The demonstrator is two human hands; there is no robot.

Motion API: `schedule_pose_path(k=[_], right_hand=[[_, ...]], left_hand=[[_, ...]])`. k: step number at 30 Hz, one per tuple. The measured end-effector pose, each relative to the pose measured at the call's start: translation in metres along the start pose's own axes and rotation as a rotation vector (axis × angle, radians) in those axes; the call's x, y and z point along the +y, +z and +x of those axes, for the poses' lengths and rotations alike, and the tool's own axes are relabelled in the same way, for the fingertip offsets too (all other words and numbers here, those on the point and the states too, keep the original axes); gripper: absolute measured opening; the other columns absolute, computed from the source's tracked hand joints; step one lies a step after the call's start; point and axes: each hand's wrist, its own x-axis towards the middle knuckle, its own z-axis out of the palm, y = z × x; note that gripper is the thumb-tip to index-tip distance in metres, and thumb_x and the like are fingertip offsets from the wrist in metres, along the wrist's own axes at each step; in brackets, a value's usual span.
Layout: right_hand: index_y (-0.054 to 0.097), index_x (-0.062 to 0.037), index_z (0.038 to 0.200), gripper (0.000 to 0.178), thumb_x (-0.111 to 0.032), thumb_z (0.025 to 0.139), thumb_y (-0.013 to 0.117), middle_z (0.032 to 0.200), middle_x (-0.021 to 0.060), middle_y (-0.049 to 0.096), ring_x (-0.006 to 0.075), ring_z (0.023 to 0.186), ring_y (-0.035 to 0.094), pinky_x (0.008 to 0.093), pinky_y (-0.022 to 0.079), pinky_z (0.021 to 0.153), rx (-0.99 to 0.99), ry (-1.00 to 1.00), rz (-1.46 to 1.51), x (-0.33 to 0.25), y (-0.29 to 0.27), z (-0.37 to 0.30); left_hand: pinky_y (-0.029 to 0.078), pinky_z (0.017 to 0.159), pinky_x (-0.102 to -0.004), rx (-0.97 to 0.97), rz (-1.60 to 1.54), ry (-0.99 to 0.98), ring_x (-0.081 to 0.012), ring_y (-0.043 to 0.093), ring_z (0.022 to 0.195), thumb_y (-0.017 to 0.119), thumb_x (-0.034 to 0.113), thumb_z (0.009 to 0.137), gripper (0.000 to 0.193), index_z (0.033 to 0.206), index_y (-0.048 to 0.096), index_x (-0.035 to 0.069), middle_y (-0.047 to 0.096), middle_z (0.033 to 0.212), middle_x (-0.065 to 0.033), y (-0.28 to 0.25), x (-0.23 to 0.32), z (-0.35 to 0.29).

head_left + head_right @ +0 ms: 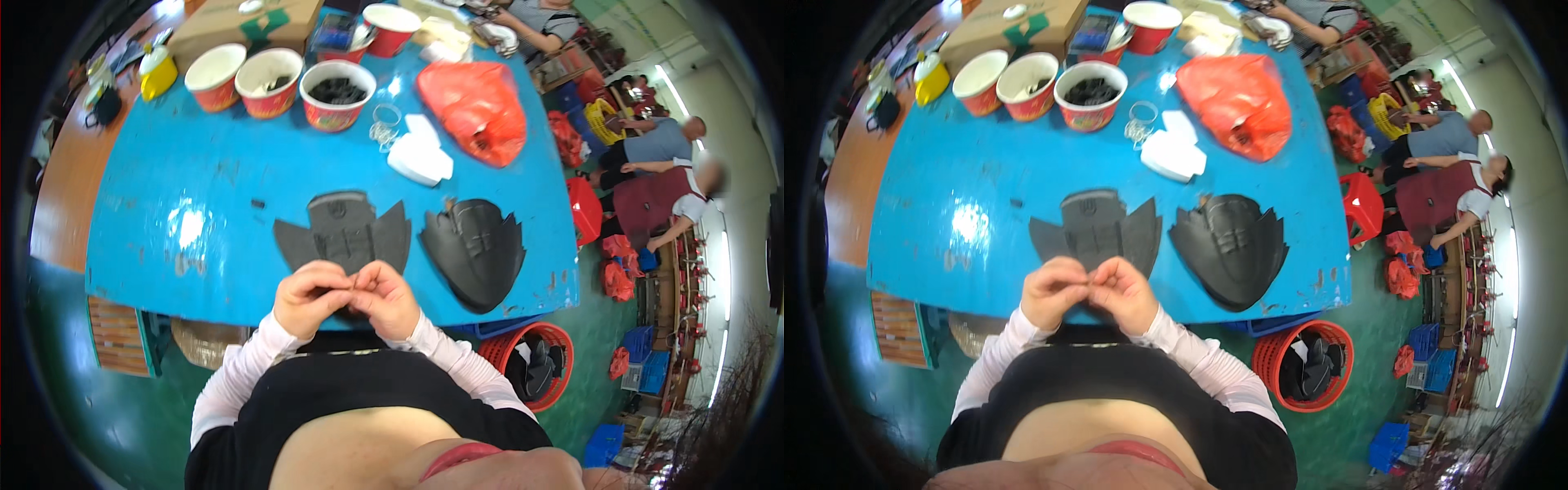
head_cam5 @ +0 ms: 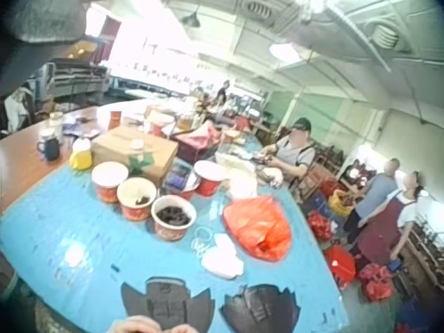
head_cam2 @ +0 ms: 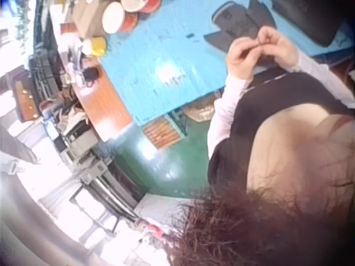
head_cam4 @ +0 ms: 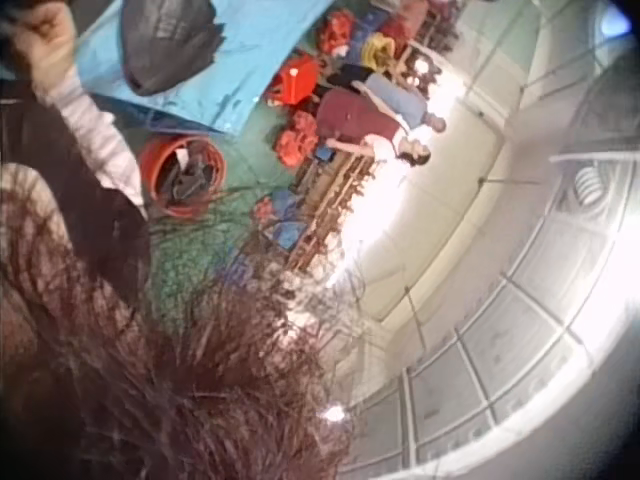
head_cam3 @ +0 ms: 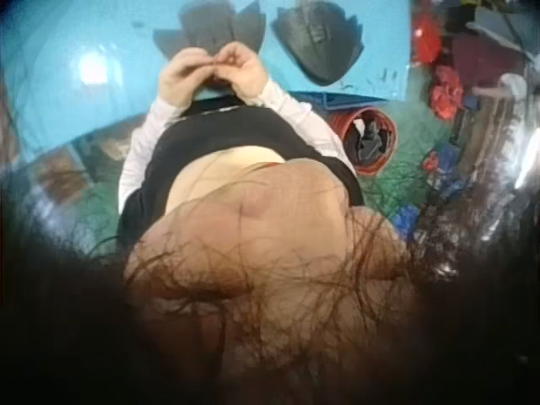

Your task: Attaching small black plastic components to black shoe tongue pieces by hand at a workbench.

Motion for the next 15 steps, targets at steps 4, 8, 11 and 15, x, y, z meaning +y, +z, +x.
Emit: schedule_pose_path(k=[4, 8, 11, 15], right_hand=[[0.048, -0.0076, 0.098, 0.019, 0.001, 0.089, 0.062, 0.099, 0.0037, 0.060, 0.0088, 0.087, 0.058, 0.0231, 0.048, 0.075, -0.007, 0.016, -0.001, -0.009, 0.000, 0.001], [0.042, -0.0112, 0.094, 0.022, 0.000, 0.090, 0.061, 0.104, 0.0071, 0.060, 0.0094, 0.084, 0.055, 0.0221, 0.045, 0.071, -0.037, -0.092, -0.067, -0.013, 0.004, 0.014], [0.040, -0.0117, 0.091, 0.022, 0.001, 0.090, 0.058, 0.096, 0.0037, 0.057, 0.0080, 0.075, 0.050, 0.0223, 0.043, 0.067, -0.095, -0.043, 0.005, -0.017, 0.006, 0.022], [0.039, -0.0115, 0.091, 0.021, -0.001, 0.092, 0.058, 0.094, 0.0034, 0.054, 0.0078, 0.076, 0.049, 0.0224, 0.043, 0.068, -0.146, -0.078, -0.077, -0.035, 0.004, 0.038]], left_hand=[[0.048, 0.073, -0.0290, -0.101, 0.070, 0.049, -0.0201, 0.060, 0.086, 0.071, -0.010, 0.074, 0.023, 0.093, 0.066, 0.001, 0.061, 0.095, -0.0116, 0.000, 0.011, 0.012], [0.048, 0.074, -0.0287, -0.105, 0.088, 0.064, -0.0199, 0.061, 0.086, 0.072, -0.008, 0.074, 0.019, 0.091, 0.067, 0.001, 0.062, 0.093, -0.0107, -0.003, 0.015, 0.026], [0.048, 0.074, -0.0304, -0.213, 0.293, 0.131, -0.0208, 0.061, 0.084, 0.071, -0.004, 0.076, 0.017, 0.091, 0.065, 0.001, 0.063, 0.091, -0.0108, -0.012, 0.030, 0.041], [0.048, 0.073, -0.0304, -0.218, 0.358, 0.166, -0.0206, 0.061, 0.081, 0.068, -0.004, 0.076, 0.020, 0.095, 0.064, 0.002, 0.063, 0.091, -0.0108, -0.019, 0.043, 0.057]])
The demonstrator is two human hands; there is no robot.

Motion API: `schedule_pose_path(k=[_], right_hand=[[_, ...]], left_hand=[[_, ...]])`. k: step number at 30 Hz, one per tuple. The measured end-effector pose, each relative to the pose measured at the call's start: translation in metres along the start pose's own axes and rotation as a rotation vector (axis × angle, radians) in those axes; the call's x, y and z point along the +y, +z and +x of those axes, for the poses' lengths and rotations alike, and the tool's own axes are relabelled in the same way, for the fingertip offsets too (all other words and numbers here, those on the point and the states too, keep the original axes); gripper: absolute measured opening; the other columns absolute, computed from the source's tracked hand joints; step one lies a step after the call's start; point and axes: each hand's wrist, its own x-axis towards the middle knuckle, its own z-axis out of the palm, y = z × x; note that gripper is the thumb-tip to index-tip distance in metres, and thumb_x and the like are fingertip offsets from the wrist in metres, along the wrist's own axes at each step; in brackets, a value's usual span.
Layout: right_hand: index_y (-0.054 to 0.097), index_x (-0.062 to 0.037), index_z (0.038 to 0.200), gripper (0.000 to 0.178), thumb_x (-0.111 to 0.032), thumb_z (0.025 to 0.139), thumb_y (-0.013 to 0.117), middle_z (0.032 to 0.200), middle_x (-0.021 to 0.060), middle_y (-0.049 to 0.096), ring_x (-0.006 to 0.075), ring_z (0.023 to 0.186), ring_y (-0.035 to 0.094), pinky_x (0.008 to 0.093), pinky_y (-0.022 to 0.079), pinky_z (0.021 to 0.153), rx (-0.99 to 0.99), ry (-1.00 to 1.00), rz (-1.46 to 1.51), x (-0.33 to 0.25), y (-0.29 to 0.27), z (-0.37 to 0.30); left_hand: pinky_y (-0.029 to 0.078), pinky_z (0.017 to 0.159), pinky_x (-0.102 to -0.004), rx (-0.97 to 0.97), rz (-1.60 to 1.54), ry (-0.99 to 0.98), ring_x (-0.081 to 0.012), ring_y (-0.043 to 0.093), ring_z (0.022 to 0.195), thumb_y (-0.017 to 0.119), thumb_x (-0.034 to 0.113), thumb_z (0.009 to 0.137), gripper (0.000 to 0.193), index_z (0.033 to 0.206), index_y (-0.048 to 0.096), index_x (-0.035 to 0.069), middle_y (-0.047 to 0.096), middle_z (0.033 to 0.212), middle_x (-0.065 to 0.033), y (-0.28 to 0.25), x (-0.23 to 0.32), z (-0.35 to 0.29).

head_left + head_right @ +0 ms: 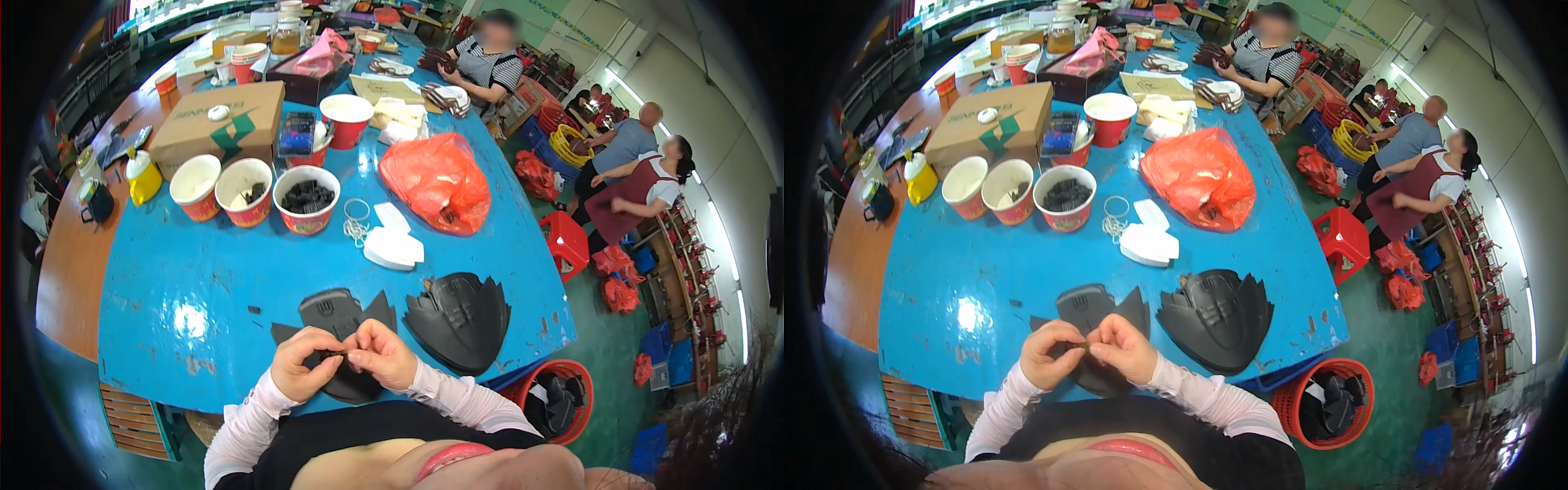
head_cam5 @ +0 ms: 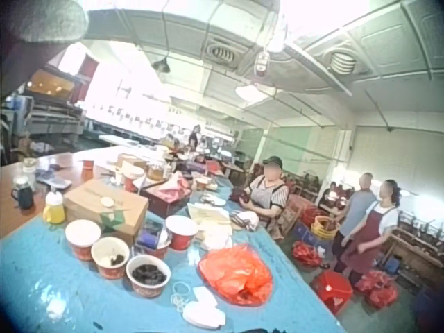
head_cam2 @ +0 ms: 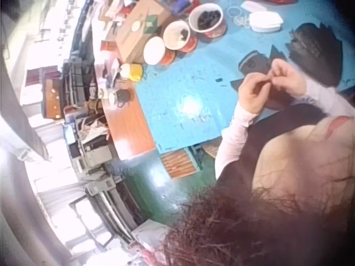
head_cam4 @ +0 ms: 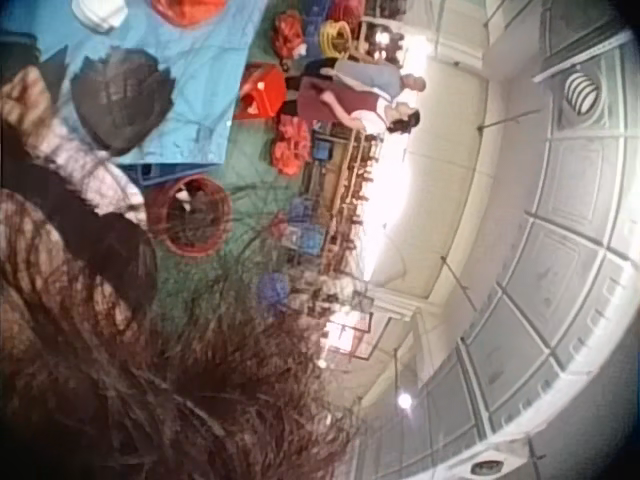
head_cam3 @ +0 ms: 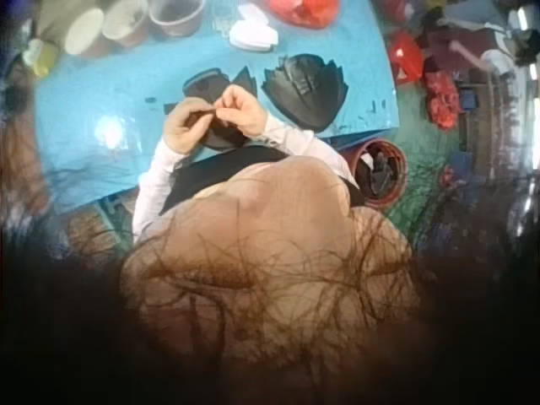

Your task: Attaching small black plastic components to black shoe tongue pieces by hand at a workbench.

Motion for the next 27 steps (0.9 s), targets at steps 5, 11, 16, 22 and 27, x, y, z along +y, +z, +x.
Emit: schedule_pose_path(k=[5, 11, 16, 22, 27], right_hand=[[0.043, -0.0072, 0.094, 0.023, 0.003, 0.087, 0.062, 0.096, 0.0057, 0.057, 0.0094, 0.083, 0.055, 0.0236, 0.047, 0.073, 0.133, -0.276, -0.326, 0.000, -0.020, 0.018], [0.047, -0.0038, 0.091, 0.020, 0.002, 0.082, 0.065, 0.088, 0.0099, 0.061, 0.0206, 0.074, 0.063, 0.0300, 0.050, 0.066, 0.177, -0.568, -0.848, -0.007, -0.021, 0.028], [0.048, -0.0036, 0.089, 0.022, 0.005, 0.078, 0.064, 0.085, 0.0118, 0.059, 0.0298, 0.075, 0.061, 0.0352, 0.049, 0.066, 0.179, -0.719, -0.949, -0.006, -0.032, 0.034], [0.046, -0.0050, 0.087, 0.027, 0.009, 0.074, 0.065, 0.086, 0.0103, 0.058, 0.0279, 0.075, 0.061, 0.0352, 0.049, 0.066, 0.100, -0.851, -1.056, -0.004, -0.033, 0.034], [0.046, -0.0048, 0.086, 0.027, 0.009, 0.073, 0.064, 0.084, 0.0101, 0.058, 0.0273, 0.073, 0.060, 0.0340, 0.048, 0.063, 0.093, -0.929, -1.069, 0.001, -0.029, 0.037]], left_hand=[[0.048, 0.068, -0.0301, 0.213, 0.280, -0.004, -0.0215, 0.061, 0.075, 0.069, -0.005, 0.072, 0.023, 0.094, 0.063, 0.002, 0.063, 0.086, -0.0103, -0.007, -0.024, 0.004], [0.048, 0.068, -0.0324, 0.350, 0.340, -0.030, -0.0258, 0.061, 0.076, 0.074, -0.005, 0.070, 0.025, 0.092, 0.063, 0.000, 0.063, 0.087, -0.0135, -0.004, -0.029, -0.003], [0.045, 0.070, -0.0281, 0.307, 0.408, 0.105, -0.0171, 0.055, 0.078, 0.066, -0.011, 0.076, 0.029, 0.103, 0.060, -0.002, 0.057, 0.095, -0.0115, -0.004, -0.036, -0.003], [0.047, 0.073, -0.0283, 0.410, 0.524, 0.146, -0.0175, 0.056, 0.083, 0.063, -0.010, 0.080, 0.025, 0.103, 0.060, -0.002, 0.058, 0.098, -0.0107, -0.007, -0.045, 0.004], [0.046, 0.070, -0.0263, 0.634, 0.494, 0.170, -0.0148, 0.055, 0.079, 0.060, -0.009, 0.085, 0.021, 0.105, 0.059, -0.003, 0.058, 0.097, -0.0096, -0.018, -0.058, 0.003]])
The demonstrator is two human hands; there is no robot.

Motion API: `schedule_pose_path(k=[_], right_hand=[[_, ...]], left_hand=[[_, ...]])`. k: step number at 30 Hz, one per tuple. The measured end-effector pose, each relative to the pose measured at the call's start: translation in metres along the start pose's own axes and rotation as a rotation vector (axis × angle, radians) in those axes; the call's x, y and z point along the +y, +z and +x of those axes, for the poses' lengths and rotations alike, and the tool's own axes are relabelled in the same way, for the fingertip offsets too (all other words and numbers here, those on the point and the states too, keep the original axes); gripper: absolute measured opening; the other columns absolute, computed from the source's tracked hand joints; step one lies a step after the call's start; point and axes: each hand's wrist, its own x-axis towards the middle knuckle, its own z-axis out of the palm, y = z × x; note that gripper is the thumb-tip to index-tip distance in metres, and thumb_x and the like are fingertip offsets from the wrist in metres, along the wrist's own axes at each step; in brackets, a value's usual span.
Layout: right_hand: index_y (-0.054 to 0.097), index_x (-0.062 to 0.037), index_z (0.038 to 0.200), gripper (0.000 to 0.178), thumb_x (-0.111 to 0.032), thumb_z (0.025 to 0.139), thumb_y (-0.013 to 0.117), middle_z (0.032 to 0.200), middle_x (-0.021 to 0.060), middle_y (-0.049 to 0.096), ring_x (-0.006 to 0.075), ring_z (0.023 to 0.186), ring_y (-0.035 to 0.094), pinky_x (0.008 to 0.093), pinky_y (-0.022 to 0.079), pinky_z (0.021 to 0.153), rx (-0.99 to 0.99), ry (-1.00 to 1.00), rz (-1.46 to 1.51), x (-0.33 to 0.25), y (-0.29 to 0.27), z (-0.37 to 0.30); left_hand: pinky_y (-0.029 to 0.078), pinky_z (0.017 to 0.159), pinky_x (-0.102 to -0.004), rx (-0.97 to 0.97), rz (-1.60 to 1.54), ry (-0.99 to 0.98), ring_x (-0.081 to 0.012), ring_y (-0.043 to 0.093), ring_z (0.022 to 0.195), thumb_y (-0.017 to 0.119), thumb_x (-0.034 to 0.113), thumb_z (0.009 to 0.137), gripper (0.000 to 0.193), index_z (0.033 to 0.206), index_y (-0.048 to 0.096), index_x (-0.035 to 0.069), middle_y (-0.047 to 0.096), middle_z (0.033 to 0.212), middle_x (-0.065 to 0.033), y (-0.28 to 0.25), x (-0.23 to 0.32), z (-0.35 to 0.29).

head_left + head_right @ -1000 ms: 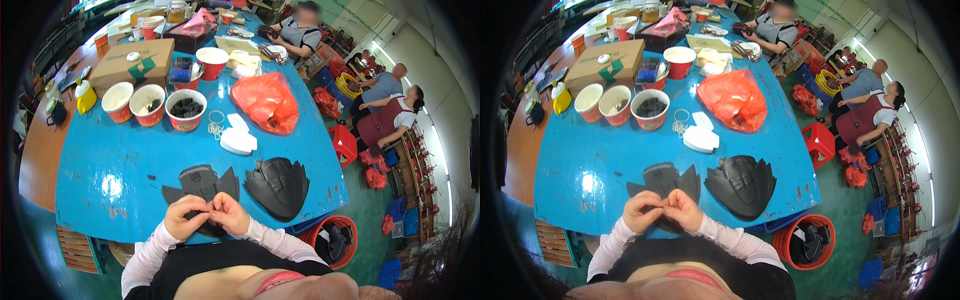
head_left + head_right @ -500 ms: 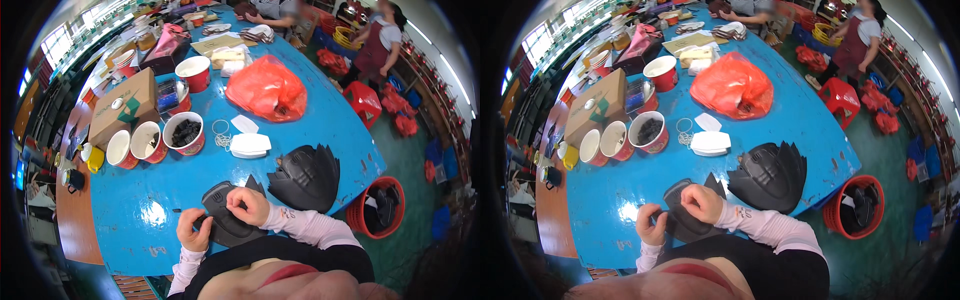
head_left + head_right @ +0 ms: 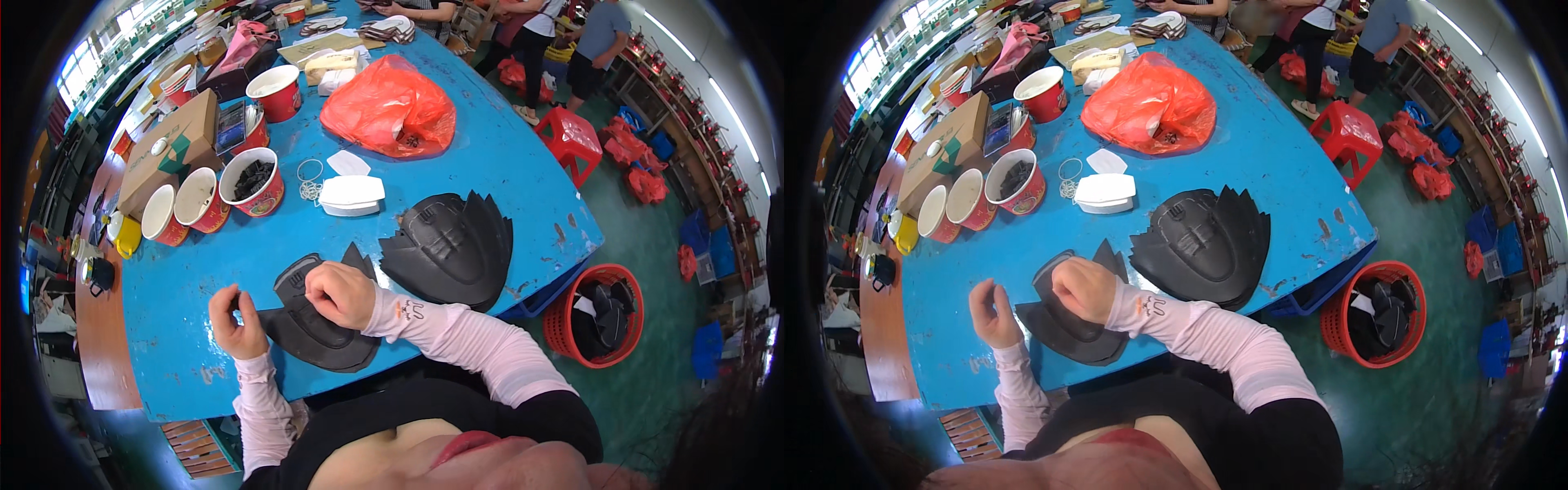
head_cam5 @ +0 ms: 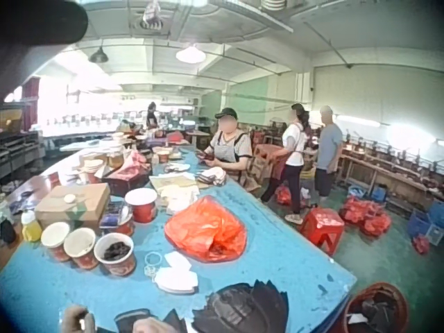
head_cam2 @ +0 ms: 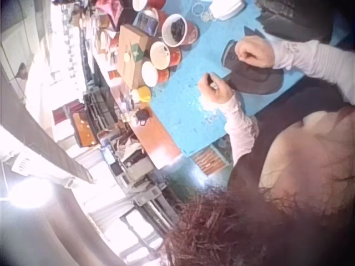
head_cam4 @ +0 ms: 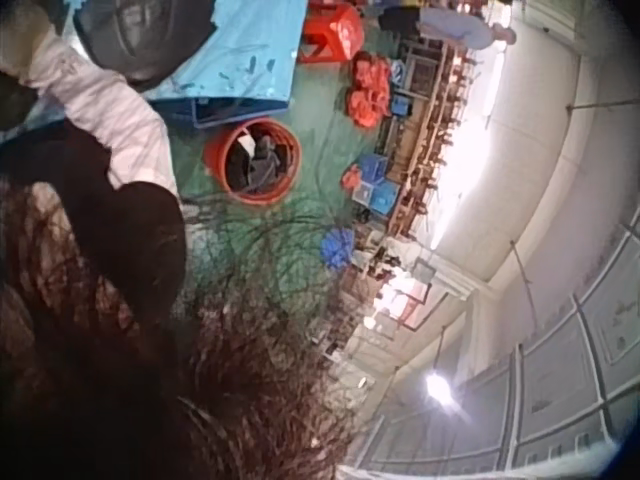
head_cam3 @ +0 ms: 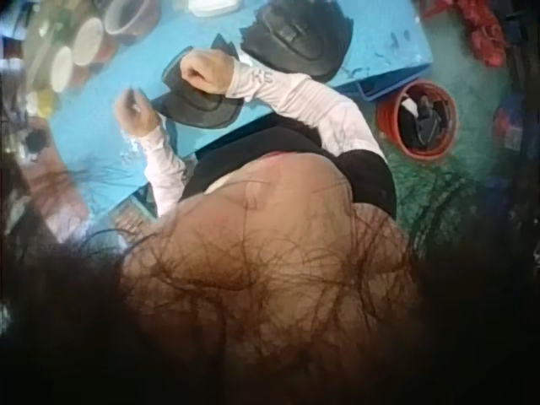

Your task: Attaching small black plastic components to black shoe tongue pieces by hand at a workbench.

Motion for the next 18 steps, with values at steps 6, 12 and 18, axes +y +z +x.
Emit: schedule_pose_path(k=[6, 12, 18], right_hand=[[0.045, -0.0055, 0.086, 0.027, 0.009, 0.075, 0.065, 0.083, 0.0090, 0.058, 0.0260, 0.070, 0.059, 0.0330, 0.048, 0.060, -0.008, -0.006, -0.035, -0.002, -0.010, -0.006], [0.047, -0.0045, 0.087, 0.023, 0.005, 0.073, 0.063, 0.084, 0.0110, 0.057, 0.0323, 0.076, 0.057, 0.0368, 0.048, 0.067, -0.074, 0.024, 0.042, -0.001, -0.010, -0.009], [0.047, -0.0043, 0.088, 0.023, 0.004, 0.074, 0.063, 0.084, 0.0105, 0.057, 0.0316, 0.076, 0.058, 0.0376, 0.048, 0.068, -0.081, 0.000, 0.033, -0.005, -0.008, -0.004]], left_hand=[[0.045, 0.067, -0.0249, -0.022, -0.004, 0.022, -0.0133, 0.054, 0.076, 0.062, -0.008, 0.083, 0.019, 0.101, 0.061, -0.002, 0.059, 0.096, -0.0094, 0.018, 0.017, -0.005], [0.046, 0.070, -0.0246, -0.036, 0.002, 0.050, -0.0128, 0.055, 0.080, 0.061, -0.007, 0.085, 0.019, 0.103, 0.060, -0.001, 0.059, 0.097, -0.0082, 0.019, 0.017, -0.005], [0.044, 0.069, -0.0240, 0.005, -0.070, -0.024, -0.0120, 0.053, 0.078, 0.062, -0.003, 0.087, 0.016, 0.102, 0.060, -0.002, 0.057, 0.095, -0.0064, 0.017, 0.013, -0.002]])
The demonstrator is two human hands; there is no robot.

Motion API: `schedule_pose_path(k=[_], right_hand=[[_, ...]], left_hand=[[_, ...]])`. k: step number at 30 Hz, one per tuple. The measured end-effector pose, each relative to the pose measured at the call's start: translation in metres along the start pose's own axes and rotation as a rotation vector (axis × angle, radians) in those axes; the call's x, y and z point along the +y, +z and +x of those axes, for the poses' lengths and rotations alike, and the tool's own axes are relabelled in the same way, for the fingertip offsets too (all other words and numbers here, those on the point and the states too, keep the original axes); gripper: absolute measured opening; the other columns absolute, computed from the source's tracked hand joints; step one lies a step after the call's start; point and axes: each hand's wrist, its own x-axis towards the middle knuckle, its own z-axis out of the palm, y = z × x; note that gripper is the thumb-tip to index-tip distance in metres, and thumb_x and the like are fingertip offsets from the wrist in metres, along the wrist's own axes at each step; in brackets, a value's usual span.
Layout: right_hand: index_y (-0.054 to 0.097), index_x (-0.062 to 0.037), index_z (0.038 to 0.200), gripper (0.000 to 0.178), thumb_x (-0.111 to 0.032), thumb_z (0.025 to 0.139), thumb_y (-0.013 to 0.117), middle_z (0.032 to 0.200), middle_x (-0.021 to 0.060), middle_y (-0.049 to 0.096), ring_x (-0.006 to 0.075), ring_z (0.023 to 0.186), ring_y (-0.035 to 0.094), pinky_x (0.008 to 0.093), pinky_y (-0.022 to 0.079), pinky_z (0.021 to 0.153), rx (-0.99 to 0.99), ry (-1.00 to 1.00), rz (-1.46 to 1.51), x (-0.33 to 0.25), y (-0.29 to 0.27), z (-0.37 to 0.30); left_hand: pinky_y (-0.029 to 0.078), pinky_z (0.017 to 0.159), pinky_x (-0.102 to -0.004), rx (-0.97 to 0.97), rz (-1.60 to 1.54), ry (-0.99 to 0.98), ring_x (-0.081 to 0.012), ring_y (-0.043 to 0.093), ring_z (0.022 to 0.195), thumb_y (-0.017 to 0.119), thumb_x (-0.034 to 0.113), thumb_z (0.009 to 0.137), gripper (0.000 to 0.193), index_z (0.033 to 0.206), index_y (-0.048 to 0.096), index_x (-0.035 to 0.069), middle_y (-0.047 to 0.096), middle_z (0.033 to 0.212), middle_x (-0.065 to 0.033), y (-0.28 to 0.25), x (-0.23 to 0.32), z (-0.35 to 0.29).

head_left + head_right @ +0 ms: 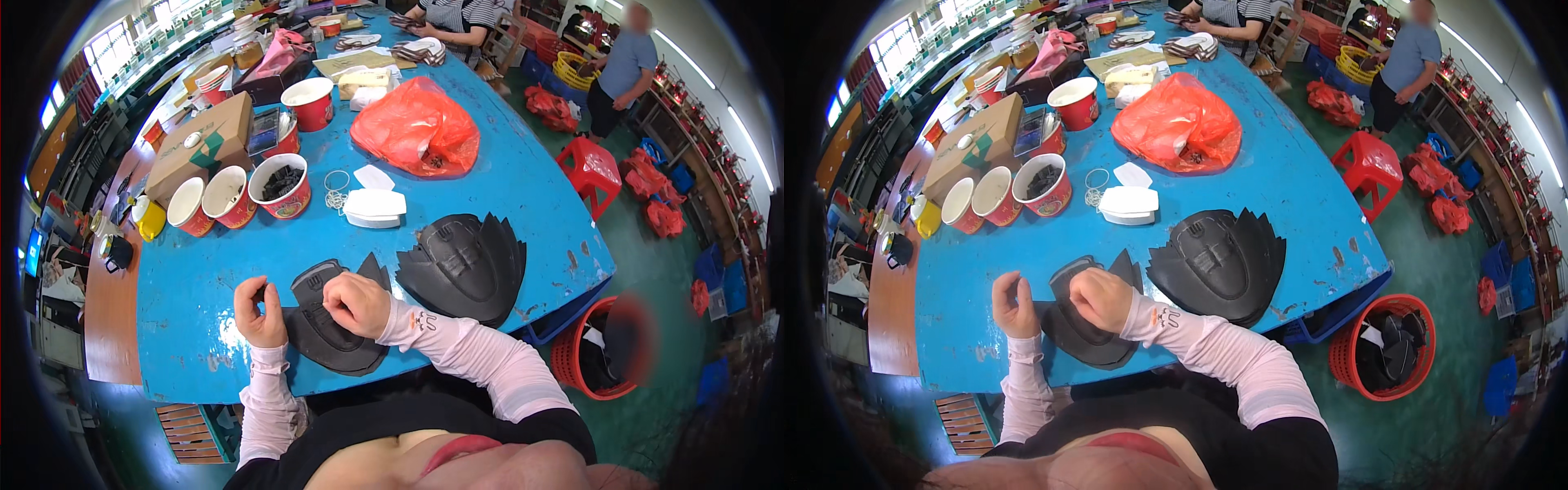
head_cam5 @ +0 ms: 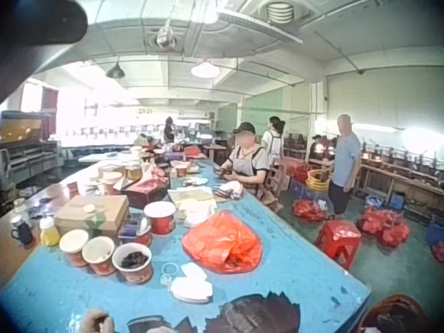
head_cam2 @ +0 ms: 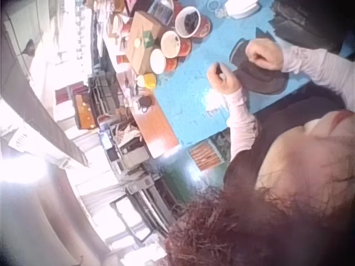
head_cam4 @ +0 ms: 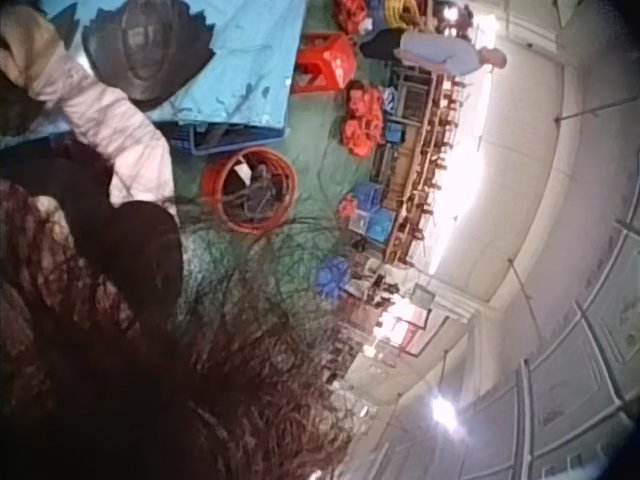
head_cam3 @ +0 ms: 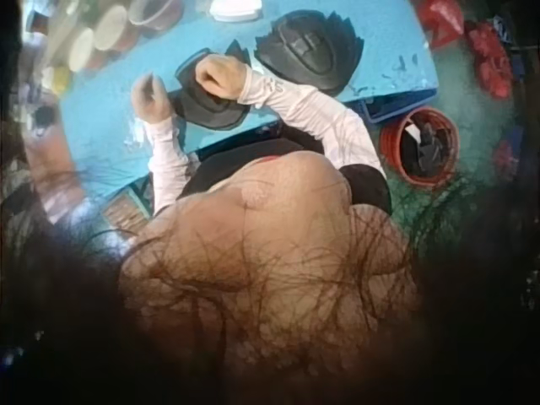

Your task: Attaching small black plastic components to black shoe tongue pieces by hand at a workbench.

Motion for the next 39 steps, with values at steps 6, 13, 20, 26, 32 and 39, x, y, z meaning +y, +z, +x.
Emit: schedule_pose_path(k=[6, 13, 20, 26, 32, 39], right_hand=[[0.049, -0.0052, 0.085, 0.021, 0.002, 0.072, 0.064, 0.079, 0.0112, 0.055, 0.0317, 0.076, 0.057, 0.0386, 0.047, 0.068, 0.025, -0.020, 0.025, -0.015, 0.010, -0.006], [0.055, -0.0078, 0.084, 0.021, -0.013, 0.069, 0.068, 0.082, 0.0089, 0.057, 0.0286, 0.080, 0.060, 0.0398, 0.048, 0.070, 0.031, -0.115, -0.156, 0.004, 0.035, -0.012], [0.054, -0.0072, 0.076, 0.015, -0.019, 0.073, 0.062, 0.074, 0.0067, 0.058, 0.0267, 0.072, 0.061, 0.0384, 0.049, 0.063, 0.159, -0.111, -0.191, 0.014, 0.007, 0.013], [0.051, -0.0055, 0.086, 0.019, 0.001, 0.075, 0.065, 0.078, 0.0115, 0.056, 0.0325, 0.073, 0.058, 0.0397, 0.047, 0.065, 0.182, 0.056, -0.045, 0.006, 0.022, -0.011], [0.047, -0.0039, 0.091, 0.023, 0.004, 0.078, 0.065, 0.085, 0.0106, 0.060, 0.0259, 0.070, 0.060, 0.0340, 0.049, 0.062, 0.017, 0.118, 0.036, -0.009, 0.030, -0.012], [0.049, -0.0036, 0.094, 0.023, 0.004, 0.078, 0.063, 0.088, 0.0117, 0.058, 0.0292, 0.073, 0.060, 0.0359, 0.049, 0.065, 0.005, 0.261, 0.049, 0.000, 0.015, -0.007]], left_hand=[[0.044, 0.070, -0.0237, -0.059, -0.020, -0.042, -0.0114, 0.052, 0.079, 0.062, -0.003, 0.087, 0.015, 0.102, 0.060, -0.002, 0.057, 0.096, -0.0055, -0.007, 0.004, -0.006], [0.047, 0.074, -0.0253, 0.006, 0.116, -0.110, -0.0132, 0.054, 0.084, 0.059, 0.002, 0.092, 0.015, 0.107, 0.060, -0.002, 0.060, 0.099, -0.0063, -0.021, -0.037, -0.012], [0.048, 0.083, -0.0288, -0.002, -0.029, -0.013, -0.0160, 0.057, 0.092, 0.061, 0.005, 0.093, 0.023, 0.113, 0.059, -0.005, 0.063, 0.106, -0.0110, 0.018, -0.025, 0.013], [0.046, 0.076, -0.0262, -0.083, 0.086, 0.023, -0.0133, 0.055, 0.084, 0.060, -0.005, 0.087, 0.018, 0.105, 0.060, -0.001, 0.058, 0.098, -0.0066, 0.004, -0.028, -0.012], [0.046, 0.069, -0.0265, -0.117, 0.018, -0.009, -0.0168, 0.056, 0.079, 0.060, -0.010, 0.080, 0.023, 0.101, 0.060, -0.001, 0.058, 0.093, -0.0102, -0.019, 0.012, -0.020], [0.048, 0.066, -0.0306, -0.409, 0.073, -0.055, -0.0226, 0.061, 0.077, 0.065, -0.007, 0.076, 0.027, 0.101, 0.066, 0.003, 0.061, 0.089, -0.0123, -0.010, 0.042, -0.010]])
